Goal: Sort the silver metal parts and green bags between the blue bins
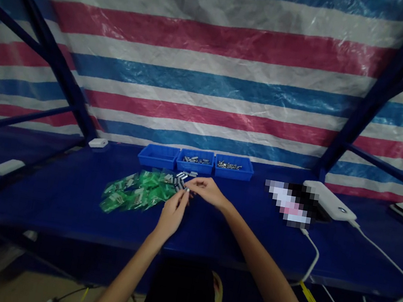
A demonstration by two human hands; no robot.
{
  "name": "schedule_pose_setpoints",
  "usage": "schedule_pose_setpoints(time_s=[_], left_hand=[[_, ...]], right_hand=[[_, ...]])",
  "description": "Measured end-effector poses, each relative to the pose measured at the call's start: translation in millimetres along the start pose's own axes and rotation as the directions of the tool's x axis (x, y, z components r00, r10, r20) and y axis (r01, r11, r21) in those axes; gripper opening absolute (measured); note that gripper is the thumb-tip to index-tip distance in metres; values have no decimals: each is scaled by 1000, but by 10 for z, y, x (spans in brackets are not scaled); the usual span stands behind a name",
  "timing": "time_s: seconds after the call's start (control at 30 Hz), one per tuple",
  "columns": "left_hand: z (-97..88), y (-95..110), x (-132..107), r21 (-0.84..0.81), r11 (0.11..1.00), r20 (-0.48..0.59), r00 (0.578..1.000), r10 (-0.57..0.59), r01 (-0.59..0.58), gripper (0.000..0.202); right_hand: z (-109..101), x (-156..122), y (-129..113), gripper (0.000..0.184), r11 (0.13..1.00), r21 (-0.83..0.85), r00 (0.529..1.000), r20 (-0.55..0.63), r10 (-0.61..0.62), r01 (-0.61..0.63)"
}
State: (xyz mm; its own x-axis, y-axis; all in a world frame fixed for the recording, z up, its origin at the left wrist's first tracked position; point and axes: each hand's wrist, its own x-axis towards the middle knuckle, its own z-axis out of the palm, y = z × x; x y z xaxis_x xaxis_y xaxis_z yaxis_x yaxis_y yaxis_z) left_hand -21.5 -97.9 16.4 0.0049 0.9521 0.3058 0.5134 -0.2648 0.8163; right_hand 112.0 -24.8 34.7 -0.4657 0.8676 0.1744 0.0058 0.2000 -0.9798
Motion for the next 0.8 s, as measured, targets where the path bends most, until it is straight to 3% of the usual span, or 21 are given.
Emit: schedule_pose_setpoints(time_s=[0.17,0.3,0.37,0.47,0.53,0.67,0.8], left_hand=[[4,39,-15,85,996,62,997,-44,39,32],[34,89,-39,200,978,126,991,39,-64,28],[55,104,-47,228,966,138,986,90,-121,24],[81,103,-47,255,955,141,983,119,-152,21],[86,95,-42,277,949,118,985,123,-152,20],[78,91,-39,377,922,-70,990,124,-89,15],[106,66,-39,489,872,-211,969,129,-9,15]], right_hand=[[-154,81,85,33,999,-31,970,-242,0,-8],[-299,157,198,34,996,-39,921,-384,61,-83],[-340,191,212,35,996,19,912,-400,92,-92],[-337,214,169,43,982,186,953,-300,42,15],[-304,201,139,50,975,208,975,-219,-30,77],[-232,127,189,45,984,-133,982,-132,-133,115],[-198,72,320,35,821,-500,956,54,-288,275]])
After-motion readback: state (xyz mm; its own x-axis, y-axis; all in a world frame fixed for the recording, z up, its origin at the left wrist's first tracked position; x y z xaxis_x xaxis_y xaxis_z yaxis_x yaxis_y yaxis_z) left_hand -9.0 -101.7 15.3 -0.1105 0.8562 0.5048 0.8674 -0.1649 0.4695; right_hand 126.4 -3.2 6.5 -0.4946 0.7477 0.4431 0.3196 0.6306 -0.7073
